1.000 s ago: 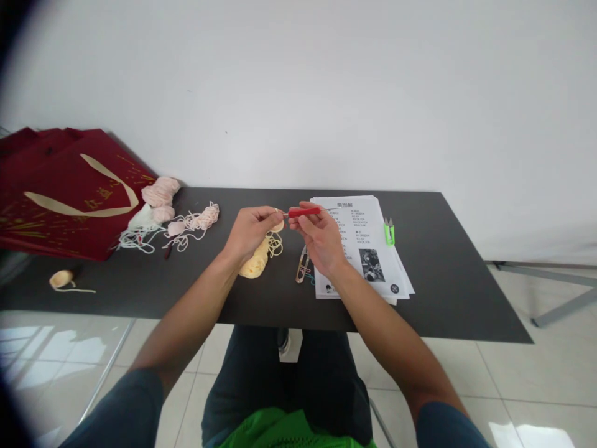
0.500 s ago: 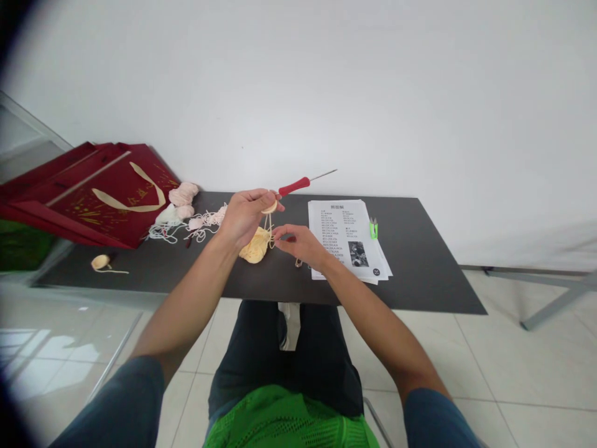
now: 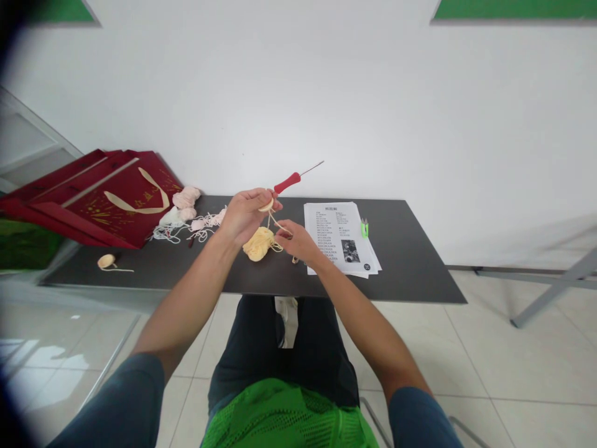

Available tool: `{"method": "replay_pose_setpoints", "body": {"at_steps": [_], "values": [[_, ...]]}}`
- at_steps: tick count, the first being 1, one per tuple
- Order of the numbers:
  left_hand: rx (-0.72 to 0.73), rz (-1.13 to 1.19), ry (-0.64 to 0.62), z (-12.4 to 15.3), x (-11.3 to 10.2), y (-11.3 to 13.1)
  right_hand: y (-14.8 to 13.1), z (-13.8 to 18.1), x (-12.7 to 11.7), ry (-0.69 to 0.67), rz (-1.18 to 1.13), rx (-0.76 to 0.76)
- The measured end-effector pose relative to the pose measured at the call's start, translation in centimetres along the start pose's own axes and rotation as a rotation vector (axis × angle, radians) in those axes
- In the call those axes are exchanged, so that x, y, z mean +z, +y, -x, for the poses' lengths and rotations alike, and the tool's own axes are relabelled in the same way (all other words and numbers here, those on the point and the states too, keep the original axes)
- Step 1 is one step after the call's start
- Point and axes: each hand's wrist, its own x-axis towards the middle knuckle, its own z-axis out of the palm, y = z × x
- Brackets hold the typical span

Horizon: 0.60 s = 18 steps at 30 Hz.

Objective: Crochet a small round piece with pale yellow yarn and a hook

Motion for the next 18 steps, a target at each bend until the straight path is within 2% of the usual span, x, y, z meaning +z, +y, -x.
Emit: {"method": "replay_pose_setpoints", "body": {"at_steps": [1, 3, 5, 13, 18], "values": [[-0.005, 0.009, -0.002, 0.0, 0.0, 0.0, 0.2, -0.4, 0.2, -0.013, 0.043, -0.011], [-0.005, 0.026, -0.001, -0.1, -0.1, 0.0, 0.5, -1.2, 0.8, -0.088, 0.373, -0.053], [0.009, 0.031, 0.003, -0.2, -0.2, -0.1, 0.6, -2.0, 1.7, -0.102, 0.484, -0.039], [0.045, -0.008, 0.008, -0.3, -0.9, 0.8, 0.6, -3.7, 4.6, -0.172, 0.607, -0.058], [0.051, -0.022, 0.024, -0.6, -1.5, 0.7, 2.3, -2.6, 4.9, -0.125, 0.750, 0.050]]}}
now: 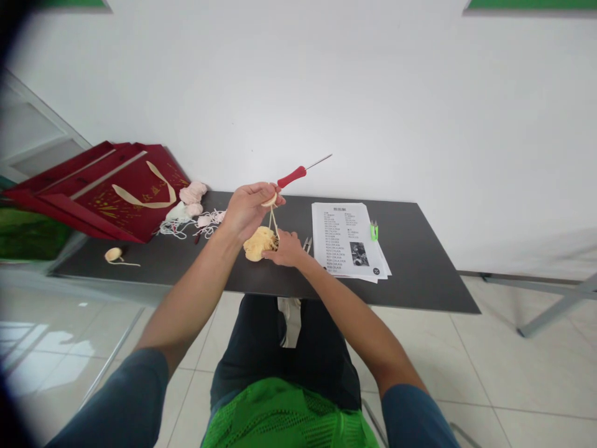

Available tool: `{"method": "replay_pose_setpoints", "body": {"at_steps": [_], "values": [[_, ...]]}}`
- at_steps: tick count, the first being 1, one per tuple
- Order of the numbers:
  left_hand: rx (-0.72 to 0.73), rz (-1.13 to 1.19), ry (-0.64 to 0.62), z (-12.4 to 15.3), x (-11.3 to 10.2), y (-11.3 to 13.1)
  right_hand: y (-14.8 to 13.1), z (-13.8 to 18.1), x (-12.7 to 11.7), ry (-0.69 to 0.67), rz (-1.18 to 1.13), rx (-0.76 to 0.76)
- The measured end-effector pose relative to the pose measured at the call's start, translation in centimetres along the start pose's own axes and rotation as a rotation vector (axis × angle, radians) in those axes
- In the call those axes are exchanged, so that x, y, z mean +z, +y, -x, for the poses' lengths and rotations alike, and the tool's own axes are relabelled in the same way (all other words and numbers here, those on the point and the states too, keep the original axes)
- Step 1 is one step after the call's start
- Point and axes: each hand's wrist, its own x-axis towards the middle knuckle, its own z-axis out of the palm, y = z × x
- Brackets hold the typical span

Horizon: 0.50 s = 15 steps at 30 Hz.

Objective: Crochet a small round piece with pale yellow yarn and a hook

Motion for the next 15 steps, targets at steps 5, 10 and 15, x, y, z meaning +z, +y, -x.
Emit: {"method": "replay_pose_setpoints", "body": {"at_steps": [5, 10, 15], "values": [[-0.003, 0.017, 0.013, -0.3, -0.2, -0.7, 1.1, 1.6, -0.5, -0.027, 0.009, 0.068], [0.004, 0.011, 0.020, -0.8, -0.2, -1.4, 1.2, 4.5, -4.1, -0.038, -0.148, 0.045], [-0.005, -0.009, 0.016, -1.3, 0.0, -2.2, 0.4, 5.5, -5.0, -0.199, -0.608, -0.077]]}}
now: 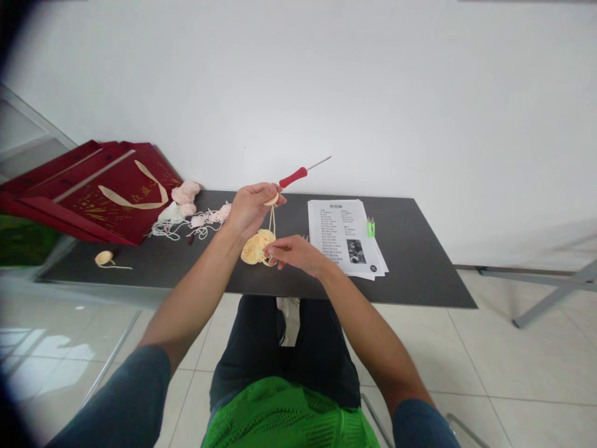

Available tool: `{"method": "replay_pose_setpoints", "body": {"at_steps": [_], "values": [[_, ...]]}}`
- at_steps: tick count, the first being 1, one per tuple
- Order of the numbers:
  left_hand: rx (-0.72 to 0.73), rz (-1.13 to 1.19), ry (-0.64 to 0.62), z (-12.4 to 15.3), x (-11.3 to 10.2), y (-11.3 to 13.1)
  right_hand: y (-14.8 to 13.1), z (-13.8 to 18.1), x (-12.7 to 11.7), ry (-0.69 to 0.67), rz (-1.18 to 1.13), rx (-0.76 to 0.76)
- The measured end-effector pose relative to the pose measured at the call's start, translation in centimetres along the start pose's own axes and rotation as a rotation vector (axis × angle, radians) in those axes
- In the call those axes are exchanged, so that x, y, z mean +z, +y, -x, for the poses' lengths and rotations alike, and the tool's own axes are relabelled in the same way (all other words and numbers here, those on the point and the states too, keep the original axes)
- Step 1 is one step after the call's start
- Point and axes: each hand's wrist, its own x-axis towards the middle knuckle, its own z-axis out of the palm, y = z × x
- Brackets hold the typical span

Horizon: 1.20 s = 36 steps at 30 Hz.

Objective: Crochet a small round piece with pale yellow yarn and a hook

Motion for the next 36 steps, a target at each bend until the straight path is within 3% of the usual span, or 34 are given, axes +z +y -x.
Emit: {"method": "replay_pose_setpoints", "body": {"at_steps": [1, 4, 6, 15, 23, 27, 31, 36], "values": [[-0.004, -0.016, -0.006, -0.1, 0.0, -0.1, 0.2, -0.3, 0.0, -0.041, -0.010, 0.016], [-0.016, -0.037, -0.015, -0.1, 0.1, -0.3, 1.6, -1.7, -0.3, 0.199, 0.103, 0.080], [-0.022, -0.016, -0.020, -0.1, 0.0, -0.3, 2.5, -2.9, -0.4, 0.279, 0.154, 0.062], [0.000, 0.187, 0.038, -0.5, -1.7, 0.4, 3.7, -6.0, 0.8, 0.213, 0.249, -0.013], [0.020, 0.170, 0.159, -1.8, -5.8, 0.7, 3.1, -2.4, -6.1, 0.232, 0.061, 0.061], [-0.048, 0.209, 0.182, -2.5, -7.6, -1.4, 3.0, -0.9, -8.5, 0.188, -0.099, 0.108], [-0.079, 0.024, 0.263, -2.8, -9.1, -3.6, 3.7, 0.0, -10.3, 0.157, -0.315, 0.201], [-0.105, -0.192, 0.288, -2.7, -9.7, -6.4, 5.3, 0.2, -11.4, 0.249, -0.223, 0.285]]}}
